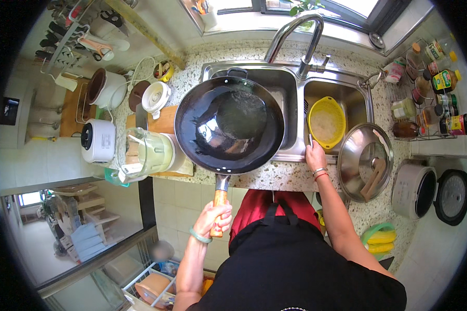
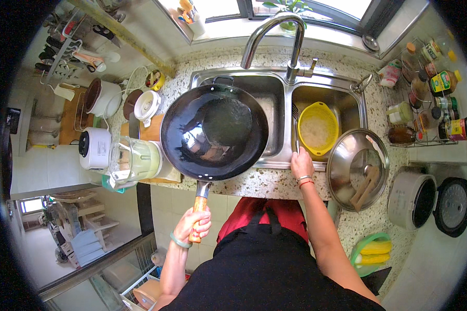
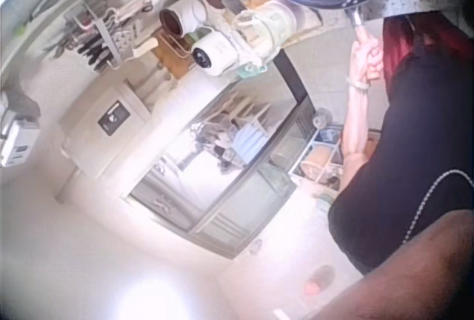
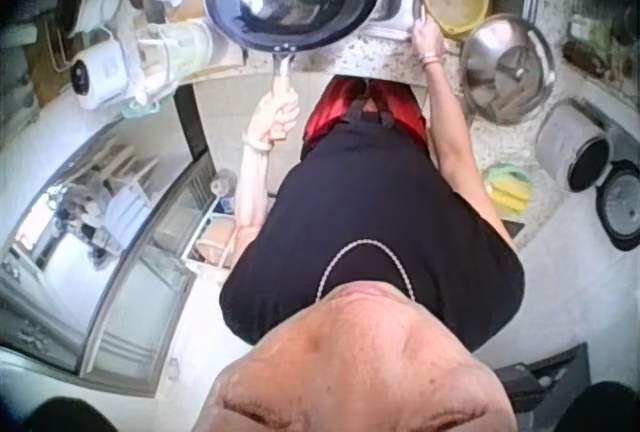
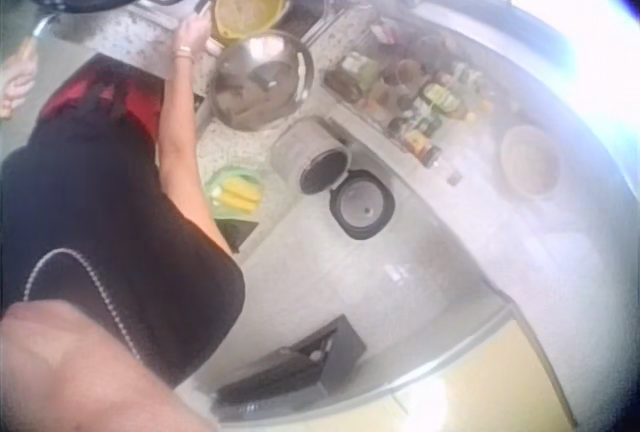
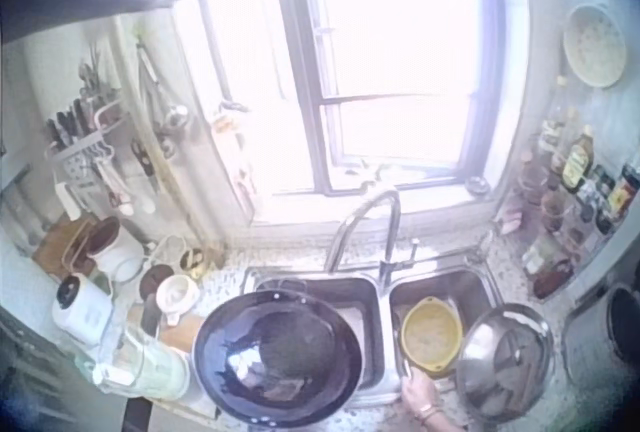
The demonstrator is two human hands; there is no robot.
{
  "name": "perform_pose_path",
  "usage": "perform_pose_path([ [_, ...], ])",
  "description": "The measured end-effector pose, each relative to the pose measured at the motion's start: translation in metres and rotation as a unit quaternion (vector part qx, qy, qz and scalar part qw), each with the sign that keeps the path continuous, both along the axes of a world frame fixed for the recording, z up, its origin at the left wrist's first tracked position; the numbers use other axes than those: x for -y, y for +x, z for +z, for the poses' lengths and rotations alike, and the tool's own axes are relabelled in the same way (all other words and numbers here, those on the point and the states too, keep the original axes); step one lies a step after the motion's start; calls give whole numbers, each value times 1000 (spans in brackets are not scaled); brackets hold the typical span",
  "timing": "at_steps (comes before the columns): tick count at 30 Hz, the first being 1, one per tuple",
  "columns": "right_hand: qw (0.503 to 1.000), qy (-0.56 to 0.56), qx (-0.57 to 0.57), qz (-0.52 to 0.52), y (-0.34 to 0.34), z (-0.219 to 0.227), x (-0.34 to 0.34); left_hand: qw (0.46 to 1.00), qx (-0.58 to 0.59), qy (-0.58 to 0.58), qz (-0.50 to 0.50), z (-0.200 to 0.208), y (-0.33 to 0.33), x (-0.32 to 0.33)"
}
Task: The person stirs a white liquid mixture in a glass bowl with a spoon. They then move to the stove, use a spatula to transfer cooked corn cobs and eggs from a wok into a green bowl, and finally wash the wok in the sink.
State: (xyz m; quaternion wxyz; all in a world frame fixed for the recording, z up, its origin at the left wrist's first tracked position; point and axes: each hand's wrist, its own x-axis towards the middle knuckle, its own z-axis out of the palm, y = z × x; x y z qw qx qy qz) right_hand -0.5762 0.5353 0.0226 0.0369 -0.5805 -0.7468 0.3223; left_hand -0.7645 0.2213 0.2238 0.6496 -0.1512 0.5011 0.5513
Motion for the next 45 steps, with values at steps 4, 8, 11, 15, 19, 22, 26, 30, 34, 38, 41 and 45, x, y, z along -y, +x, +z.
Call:
perform_pose_path([
  [4, 994, -1, 97, 48, -9, 7, -9, 1000, -7, -11, -17, -4, -21, 3],
  [8, 990, 19, 131, 52, -19, 14, -12, 999, -32, -32, -27, -5, -33, -1],
  [11, 990, 26, 127, 54, -13, 9, -12, 998, -39, -26, -30, -11, -40, 1],
  [15, 994, -15, 108, 28, -11, 7, -15, 997, -66, -31, -35, -14, -42, 2],
  [19, 994, -27, 103, 21, -13, 17, -17, 993, -104, -45, -31, -12, -38, -1],
  [22, 994, -1, 100, 34, -11, 18, -21, 992, -116, -39, -27, -9, -37, -5],
  [26, 991, -37, 120, 35, -10, 39, -36, 997, -75, -15, -4, -12, -35, -3],
  [30, 998, 33, -60, 8, -3, 52, -50, 1000, -1, 29, -1, -21, -29, -4],
  [34, 976, -18, -215, -30, -15, 76, -65, 996, 60, 70, -7, -24, -26, -7],
  [38, 946, -47, -319, -42, -25, 107, -75, 986, 137, 94, -2, -20, -26, -13],
  [41, 927, -50, -368, -45, -27, 124, -78, 972, 204, 112, -16, -23, -28, -15],
  [45, 923, -52, -378, -49, -18, 125, -81, 963, 238, 117, -44, -26, -29, -19],
])
